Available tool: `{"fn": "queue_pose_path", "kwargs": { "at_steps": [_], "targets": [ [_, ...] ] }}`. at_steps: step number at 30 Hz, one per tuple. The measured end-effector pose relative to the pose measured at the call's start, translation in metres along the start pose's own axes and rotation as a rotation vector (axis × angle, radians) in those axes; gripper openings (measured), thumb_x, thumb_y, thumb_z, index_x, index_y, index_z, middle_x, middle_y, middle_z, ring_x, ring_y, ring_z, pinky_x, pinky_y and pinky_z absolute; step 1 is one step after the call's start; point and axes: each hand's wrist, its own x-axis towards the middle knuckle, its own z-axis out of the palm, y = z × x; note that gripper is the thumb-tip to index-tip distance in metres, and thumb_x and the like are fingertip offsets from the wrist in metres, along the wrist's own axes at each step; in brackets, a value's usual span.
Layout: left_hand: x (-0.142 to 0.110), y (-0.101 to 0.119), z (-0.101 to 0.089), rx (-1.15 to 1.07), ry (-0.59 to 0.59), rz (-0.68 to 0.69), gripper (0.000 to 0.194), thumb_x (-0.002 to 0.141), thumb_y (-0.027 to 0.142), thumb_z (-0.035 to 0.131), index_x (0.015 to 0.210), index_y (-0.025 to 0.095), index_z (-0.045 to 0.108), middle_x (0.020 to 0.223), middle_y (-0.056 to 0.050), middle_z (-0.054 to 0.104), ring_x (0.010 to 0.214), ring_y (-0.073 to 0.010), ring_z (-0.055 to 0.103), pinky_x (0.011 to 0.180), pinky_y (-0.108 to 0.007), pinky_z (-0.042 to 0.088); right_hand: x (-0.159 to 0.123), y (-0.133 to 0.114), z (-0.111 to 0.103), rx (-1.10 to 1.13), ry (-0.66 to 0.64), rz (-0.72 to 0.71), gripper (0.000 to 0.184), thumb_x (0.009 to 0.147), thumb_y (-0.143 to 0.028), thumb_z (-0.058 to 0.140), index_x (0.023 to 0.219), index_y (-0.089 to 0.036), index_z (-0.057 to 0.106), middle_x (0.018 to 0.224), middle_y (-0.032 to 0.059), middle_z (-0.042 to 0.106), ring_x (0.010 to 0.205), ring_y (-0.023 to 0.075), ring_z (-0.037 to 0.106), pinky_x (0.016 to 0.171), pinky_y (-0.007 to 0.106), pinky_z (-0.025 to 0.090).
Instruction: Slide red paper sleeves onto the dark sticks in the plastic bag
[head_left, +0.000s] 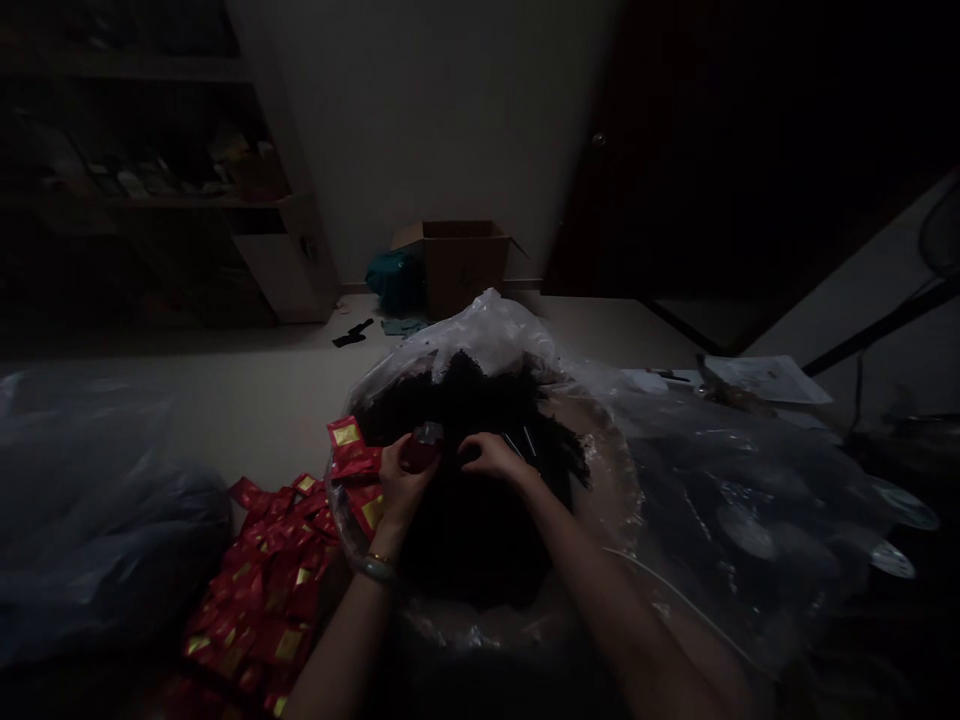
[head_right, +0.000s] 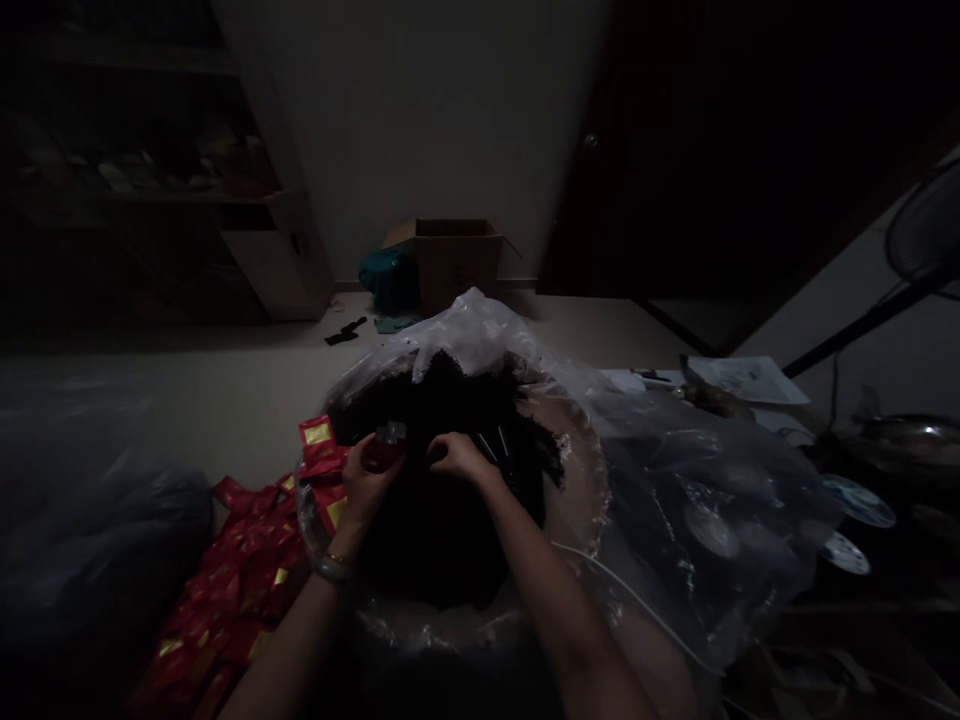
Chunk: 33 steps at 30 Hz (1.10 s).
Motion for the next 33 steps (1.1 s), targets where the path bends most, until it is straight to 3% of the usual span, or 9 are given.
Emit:
{"fn": "queue_pose_path", "kwargs": {
  "at_steps": [5, 12, 18, 24, 28, 33],
  "targets": [
    [0.001, 0.004, 0.002, -0.01, -0.032, 0.04, 0.051, 0.062, 0.042, 0.077, 0.105, 0.02, 0.061, 0.093, -0.006, 0.061, 0.082, -0.0206, 0.06, 0.069, -0.034, 0.052, -0.007, -0.012, -0.038, 0.117, 0.116, -0.078, 0.022, 0.065, -0.02, 0.069, 0.087, -0.021, 0.071, 0.085, -0.0005, 0.07, 0.084, 0.0185, 0.062, 0.078, 0.028, 0.045],
    [0.005, 0.013, 0.014, 0.042, -0.111, 0.084, 0.052, 0.058, 0.033, 0.079, 0.106, 0.021, 0.062, 0.092, -0.005, 0.06, 0.082, -0.021, 0.059, 0.073, -0.036, 0.052, -0.013, -0.059, -0.079, 0.086, 0.224, -0.22, 0.019, 0.065, -0.02, 0.069, 0.084, -0.02, 0.071, 0.086, 0.0, 0.069, 0.088, 0.0187, 0.061, 0.082, 0.029, 0.044],
    [0.007, 0.018, 0.031, -0.008, -0.113, 0.04, 0.054, 0.059, 0.035, 0.079, 0.107, 0.02, 0.062, 0.09, -0.005, 0.06, 0.081, -0.0211, 0.06, 0.072, -0.035, 0.053, -0.013, -0.083, -0.075, -0.034, 0.25, -0.27, 0.03, 0.065, -0.016, 0.073, 0.094, -0.021, 0.071, 0.098, 0.004, 0.066, 0.092, 0.0197, 0.061, 0.085, 0.031, 0.046],
    [0.004, 0.009, 0.034, -0.014, -0.11, 0.027, 0.054, 0.06, 0.032, 0.078, 0.11, 0.021, 0.06, 0.092, -0.005, 0.059, 0.084, -0.0211, 0.061, 0.075, -0.036, 0.053, -0.015, -0.077, -0.068, 0.02, 0.285, -0.282, 0.043, 0.068, -0.014, 0.07, 0.11, -0.02, 0.066, 0.108, 0.0058, 0.064, 0.099, 0.019, 0.061, 0.088, 0.032, 0.047],
    [0.003, 0.006, 0.034, -0.009, -0.105, 0.015, 0.055, 0.059, 0.03, 0.078, 0.109, 0.019, 0.06, 0.093, -0.006, 0.059, 0.084, -0.0209, 0.06, 0.075, -0.035, 0.053, -0.012, -0.071, -0.063, -0.033, 0.282, -0.27, 0.036, 0.07, -0.005, 0.064, 0.104, -0.018, 0.067, 0.101, 0.0055, 0.067, 0.093, 0.0168, 0.063, 0.084, 0.029, 0.049],
    [0.002, 0.005, 0.035, 0.004, -0.123, 0.047, 0.056, 0.058, 0.028, 0.079, 0.11, 0.021, 0.059, 0.095, -0.006, 0.059, 0.086, -0.0215, 0.06, 0.076, -0.036, 0.053, -0.01, -0.079, -0.058, -0.312, 0.243, -0.204, 0.028, 0.073, -0.007, 0.063, 0.099, -0.017, 0.068, 0.098, 0.0067, 0.068, 0.093, 0.0192, 0.061, 0.083, 0.03, 0.046]
  ]
}}
